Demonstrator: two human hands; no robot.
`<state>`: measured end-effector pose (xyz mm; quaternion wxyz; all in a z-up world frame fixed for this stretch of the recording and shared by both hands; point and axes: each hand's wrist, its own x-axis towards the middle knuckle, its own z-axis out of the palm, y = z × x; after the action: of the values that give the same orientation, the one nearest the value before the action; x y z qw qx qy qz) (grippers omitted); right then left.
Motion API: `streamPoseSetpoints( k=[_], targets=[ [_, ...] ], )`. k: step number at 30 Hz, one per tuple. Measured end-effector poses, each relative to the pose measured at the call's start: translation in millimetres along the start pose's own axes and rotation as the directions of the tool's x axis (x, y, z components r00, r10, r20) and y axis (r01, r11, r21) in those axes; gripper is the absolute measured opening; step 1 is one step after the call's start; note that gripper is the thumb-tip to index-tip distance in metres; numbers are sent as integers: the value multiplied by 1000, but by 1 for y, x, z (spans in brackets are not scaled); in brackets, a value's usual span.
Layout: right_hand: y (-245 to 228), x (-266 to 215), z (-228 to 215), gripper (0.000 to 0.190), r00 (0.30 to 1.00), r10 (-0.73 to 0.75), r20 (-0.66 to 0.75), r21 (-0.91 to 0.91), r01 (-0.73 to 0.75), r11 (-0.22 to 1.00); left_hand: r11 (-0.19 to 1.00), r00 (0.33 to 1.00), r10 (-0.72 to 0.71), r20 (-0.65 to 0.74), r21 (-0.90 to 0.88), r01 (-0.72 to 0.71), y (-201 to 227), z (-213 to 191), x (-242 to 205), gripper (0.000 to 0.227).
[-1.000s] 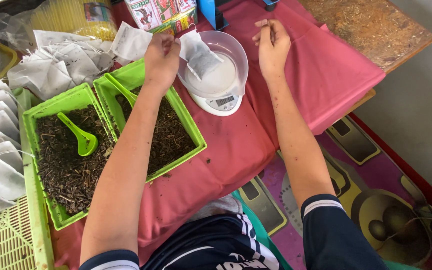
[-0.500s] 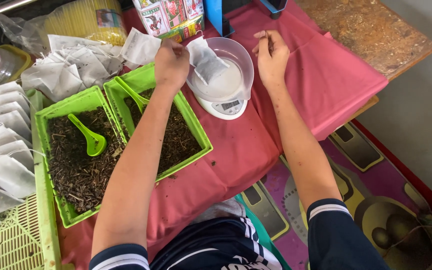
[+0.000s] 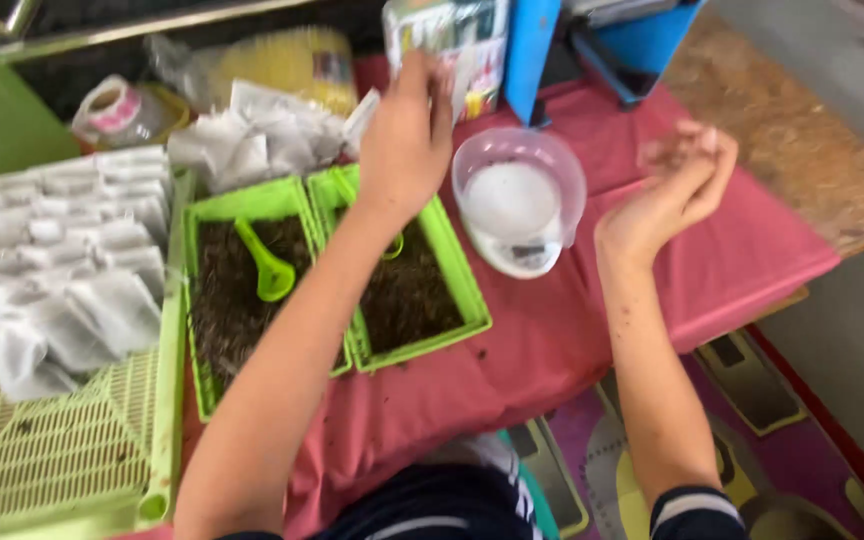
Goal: Filling small filter bags with tea leaves using a spoon and weighing them on a digital scale
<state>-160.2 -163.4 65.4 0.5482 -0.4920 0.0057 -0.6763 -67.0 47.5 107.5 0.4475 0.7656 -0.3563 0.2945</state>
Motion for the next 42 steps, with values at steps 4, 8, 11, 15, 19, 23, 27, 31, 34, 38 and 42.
streamPoseSetpoints(
  k=[4,8,11,15,19,23,27,31,34,38,42],
  targets=[
    [-55,-42,37,47,819,-74,569,-12,99,995,969,997,56,45,238,-65,36,-68,-11,18],
    [-70,-71,84,41,59,295,954,-247,-409,879,999,998,35,-49,2,-35,76,-128,-36,6],
    [-60,-91,106,23,-192,156,969,-239,-556,796,992,993,-86,-87,-97,78,65,-143,-63,5],
    [-19,-116,109,10,-87,-19,996,-35,-581,813,905,958,-286,19,-324,276,29,-151,-90,30],
    [-1,-116,92,15,-131,98,986,-152,-504,850,854,856,-404,323,-203,479,-10,-151,-118,38],
    [2,-119,93,25,-217,98,971,-190,-456,869,898,894,-302,331,-216,383,-10,-149,-126,29],
    [2,-127,98,36,-192,134,972,-213,-487,847,929,926,-287,246,-166,332,-20,-141,-132,22],
    [5,-127,98,41,-145,173,974,-224,-513,828,912,920,-332,207,-181,369,-27,-139,-138,25],
    [9,-128,95,39,-112,199,973,-229,-479,847,899,911,-341,233,-201,388,-26,-141,-137,20],
    [7,-126,100,39,-113,241,964,-265,-467,844,900,904,-361,228,-168,402,-25,-145,-130,22],
    [-7,-122,104,37,-106,235,966,-258,-435,863,913,904,-365,221,-106,395,-5,-156,-119,19]
  ],
)
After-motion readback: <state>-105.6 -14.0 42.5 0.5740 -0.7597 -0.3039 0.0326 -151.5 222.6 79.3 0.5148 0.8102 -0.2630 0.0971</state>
